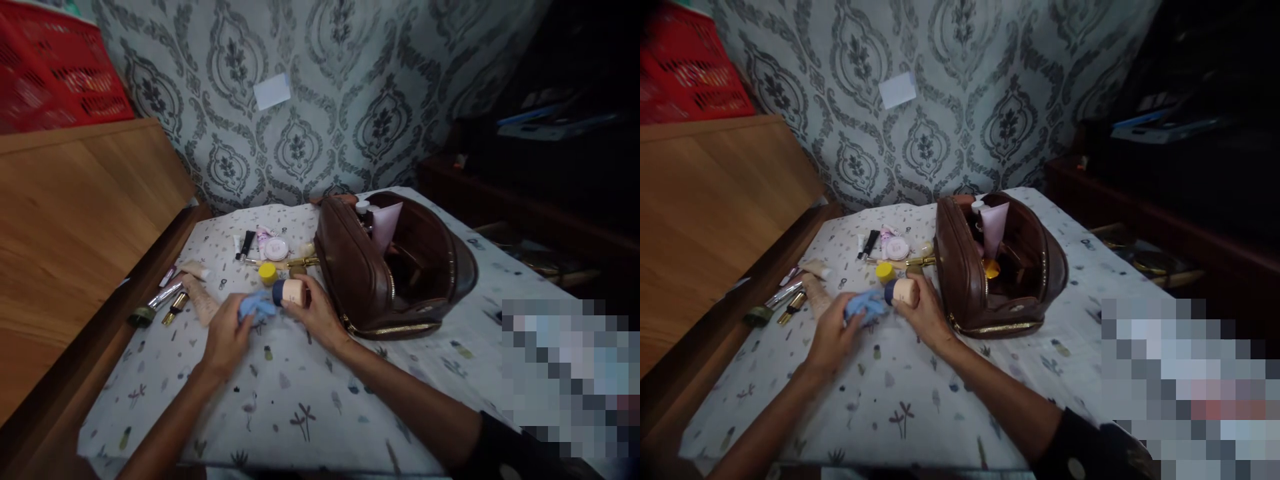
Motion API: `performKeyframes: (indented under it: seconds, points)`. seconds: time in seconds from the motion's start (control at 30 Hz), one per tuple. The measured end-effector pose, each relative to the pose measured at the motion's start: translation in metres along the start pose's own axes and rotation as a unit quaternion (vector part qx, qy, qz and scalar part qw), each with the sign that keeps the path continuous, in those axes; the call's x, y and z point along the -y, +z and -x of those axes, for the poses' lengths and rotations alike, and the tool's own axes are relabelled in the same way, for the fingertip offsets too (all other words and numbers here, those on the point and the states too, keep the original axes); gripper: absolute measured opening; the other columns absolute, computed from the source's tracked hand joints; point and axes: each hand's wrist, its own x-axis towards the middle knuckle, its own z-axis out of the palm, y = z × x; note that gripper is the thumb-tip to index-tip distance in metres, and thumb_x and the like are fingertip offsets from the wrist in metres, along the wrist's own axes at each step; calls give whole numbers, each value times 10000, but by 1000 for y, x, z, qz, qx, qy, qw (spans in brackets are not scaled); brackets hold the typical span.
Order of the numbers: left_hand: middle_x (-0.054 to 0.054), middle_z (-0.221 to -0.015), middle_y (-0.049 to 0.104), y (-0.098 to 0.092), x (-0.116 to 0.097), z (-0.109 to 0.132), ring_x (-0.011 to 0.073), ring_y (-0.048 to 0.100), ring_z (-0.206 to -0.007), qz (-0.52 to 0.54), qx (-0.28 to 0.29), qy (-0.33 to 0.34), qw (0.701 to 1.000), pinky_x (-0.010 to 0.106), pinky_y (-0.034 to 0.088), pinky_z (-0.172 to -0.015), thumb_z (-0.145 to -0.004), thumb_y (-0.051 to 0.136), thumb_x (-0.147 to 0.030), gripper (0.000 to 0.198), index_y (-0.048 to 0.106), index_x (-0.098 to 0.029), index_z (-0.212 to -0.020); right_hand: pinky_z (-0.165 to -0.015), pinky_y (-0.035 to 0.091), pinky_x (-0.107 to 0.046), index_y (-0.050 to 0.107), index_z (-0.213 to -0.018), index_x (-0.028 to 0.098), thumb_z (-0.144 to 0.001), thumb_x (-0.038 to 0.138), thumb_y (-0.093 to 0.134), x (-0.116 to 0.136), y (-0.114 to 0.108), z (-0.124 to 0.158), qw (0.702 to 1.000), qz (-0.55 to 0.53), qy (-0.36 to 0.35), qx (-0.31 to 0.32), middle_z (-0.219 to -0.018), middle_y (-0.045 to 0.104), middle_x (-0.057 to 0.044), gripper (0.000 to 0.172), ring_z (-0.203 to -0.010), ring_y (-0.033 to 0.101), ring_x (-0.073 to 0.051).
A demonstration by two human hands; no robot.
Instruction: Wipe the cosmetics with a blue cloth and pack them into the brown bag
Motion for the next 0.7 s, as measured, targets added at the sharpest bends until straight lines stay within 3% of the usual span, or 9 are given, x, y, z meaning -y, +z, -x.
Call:
performKeyframes:
  seconds: [0.07,0.13,0.27,0.37,0.47,0.57,0.63,0.7]
  points:
    - [94,-1197,633,-3,-3,-12,236,594,-1097,62,-28,-6,998,371,465,-956,-945,510,-350,340,543,-197,-1246,-854,496,-380,539,-1156,212,-703,319,723,-1,2,0,1000,-14,3,5,-1084,590,-65,500,-1009,589,-241]
    - [104,-1318,591,3,-9,-20,239,548,-1217,126,8,7,992,369,414,-1047,-947,518,-367,415,506,-197,-1326,-821,499,-352,539,-1116,215,-659,262,734,-1,4,1,998,-42,-2,36,-1047,598,-43,499,-955,594,-219]
    - [90,-1257,642,27,-22,-27,230,577,-1185,237,59,-23,969,348,405,-1065,-958,496,-426,395,571,-185,-1263,-738,481,-288,532,-1054,208,-635,206,739,1,4,3,992,-90,-39,84,-936,600,-1,467,-837,576,-173]
    - [80,-1198,683,37,-18,-27,245,592,-1163,291,38,-104,950,350,397,-1073,-906,573,-486,403,646,-181,-1159,-749,474,-288,524,-1046,202,-665,230,765,4,0,5,990,-51,-90,93,-937,570,-2,451,-843,558,-170]
    - [87,-1207,699,42,0,-27,272,560,-1244,361,0,-237,902,350,368,-1106,-794,701,-521,450,692,-172,-1079,-782,481,-304,518,-981,201,-696,266,794,9,-3,9,979,39,-156,124,-952,552,-16,401,-873,545,-182]
    - [99,-1112,735,45,14,-26,276,639,-1125,437,7,-331,836,345,490,-975,-726,762,-521,494,695,-159,-1055,-888,487,-334,523,-1008,191,-761,302,783,13,-5,14,953,118,-219,172,-1090,573,-72,375,-1015,547,-214]
    - [94,-1006,751,45,15,-27,259,694,-958,454,20,-355,817,323,562,-777,-733,747,-537,503,684,-156,-1054,-978,463,-350,529,-1084,180,-814,333,751,17,-6,17,937,156,-251,186,-1205,567,-112,381,-1131,525,-231]
    - [72,-855,744,43,10,-28,232,702,-741,462,42,-365,807,279,527,-521,-753,712,-570,514,666,-159,-1058,-1020,446,-363,521,-1173,184,-858,347,710,21,-7,19,930,191,-258,178,-1282,554,-127,402,-1195,505,-242]
